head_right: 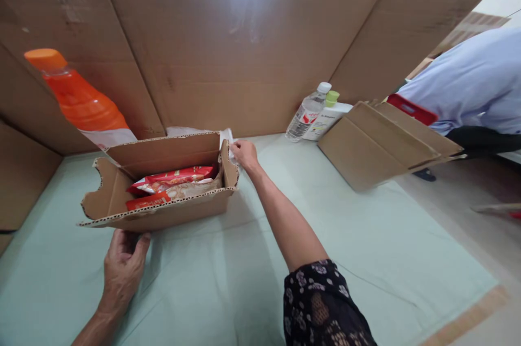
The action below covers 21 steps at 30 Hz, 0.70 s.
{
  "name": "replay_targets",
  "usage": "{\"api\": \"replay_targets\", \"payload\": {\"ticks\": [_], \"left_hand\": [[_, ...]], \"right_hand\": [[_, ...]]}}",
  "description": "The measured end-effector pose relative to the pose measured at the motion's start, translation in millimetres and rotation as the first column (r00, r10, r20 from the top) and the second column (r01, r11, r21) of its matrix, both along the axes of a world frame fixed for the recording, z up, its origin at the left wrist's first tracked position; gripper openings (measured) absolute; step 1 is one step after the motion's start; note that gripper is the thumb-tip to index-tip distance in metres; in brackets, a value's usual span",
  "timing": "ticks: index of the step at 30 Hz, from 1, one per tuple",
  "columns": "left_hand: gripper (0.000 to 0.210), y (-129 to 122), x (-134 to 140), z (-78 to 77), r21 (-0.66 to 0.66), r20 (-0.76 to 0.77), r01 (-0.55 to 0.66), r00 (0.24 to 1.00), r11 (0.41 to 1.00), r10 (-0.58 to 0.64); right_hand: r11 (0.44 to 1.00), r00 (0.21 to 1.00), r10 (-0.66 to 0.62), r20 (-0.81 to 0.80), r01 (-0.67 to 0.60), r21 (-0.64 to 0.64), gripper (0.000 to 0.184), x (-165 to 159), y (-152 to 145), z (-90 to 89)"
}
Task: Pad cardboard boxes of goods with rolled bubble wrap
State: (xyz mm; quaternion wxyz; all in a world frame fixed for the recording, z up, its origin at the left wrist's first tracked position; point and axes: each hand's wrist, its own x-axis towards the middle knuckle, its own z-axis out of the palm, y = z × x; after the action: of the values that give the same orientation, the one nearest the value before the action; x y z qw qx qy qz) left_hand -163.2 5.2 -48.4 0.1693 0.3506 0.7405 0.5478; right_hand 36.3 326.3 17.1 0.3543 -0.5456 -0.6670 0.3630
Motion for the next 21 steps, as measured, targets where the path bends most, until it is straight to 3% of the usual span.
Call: {"api": "replay_targets", "payload": {"ticks": [4, 8, 16, 21], "left_hand": [[0.028, 0, 0, -0.7, 0.010, 0.029, 0.012, 0.999, 1.000, -0.012], [0.025, 0, 1, 0.2, 0.021, 0.065, 0.015, 0.998, 1.000, -0.016], [0.028, 0, 0, -0.9, 0.038, 0.067, 0.023, 0.997, 0.999, -0.026], [0.029, 0, -1, -0.6, 0.042, 0.072, 0.019, 0.997, 0.999, -0.022]], "right_hand": [[0.985, 0.981, -0.163, -0.109, 0.167, 0.036, 0.018, 25, -1, 10.5], [0.964, 0.938, -0.264, -0.227, 0.266, -0.020, 0.020, 67, -27, 18.4], [0.904, 0.839, -0.388, -0.381, 0.266, -0.335, 0.040, 119, -126, 9.5], [0.834, 0.781, -0.471, -0.410, 0.244, -0.494, 0.048, 136, -183, 1.6]]}}
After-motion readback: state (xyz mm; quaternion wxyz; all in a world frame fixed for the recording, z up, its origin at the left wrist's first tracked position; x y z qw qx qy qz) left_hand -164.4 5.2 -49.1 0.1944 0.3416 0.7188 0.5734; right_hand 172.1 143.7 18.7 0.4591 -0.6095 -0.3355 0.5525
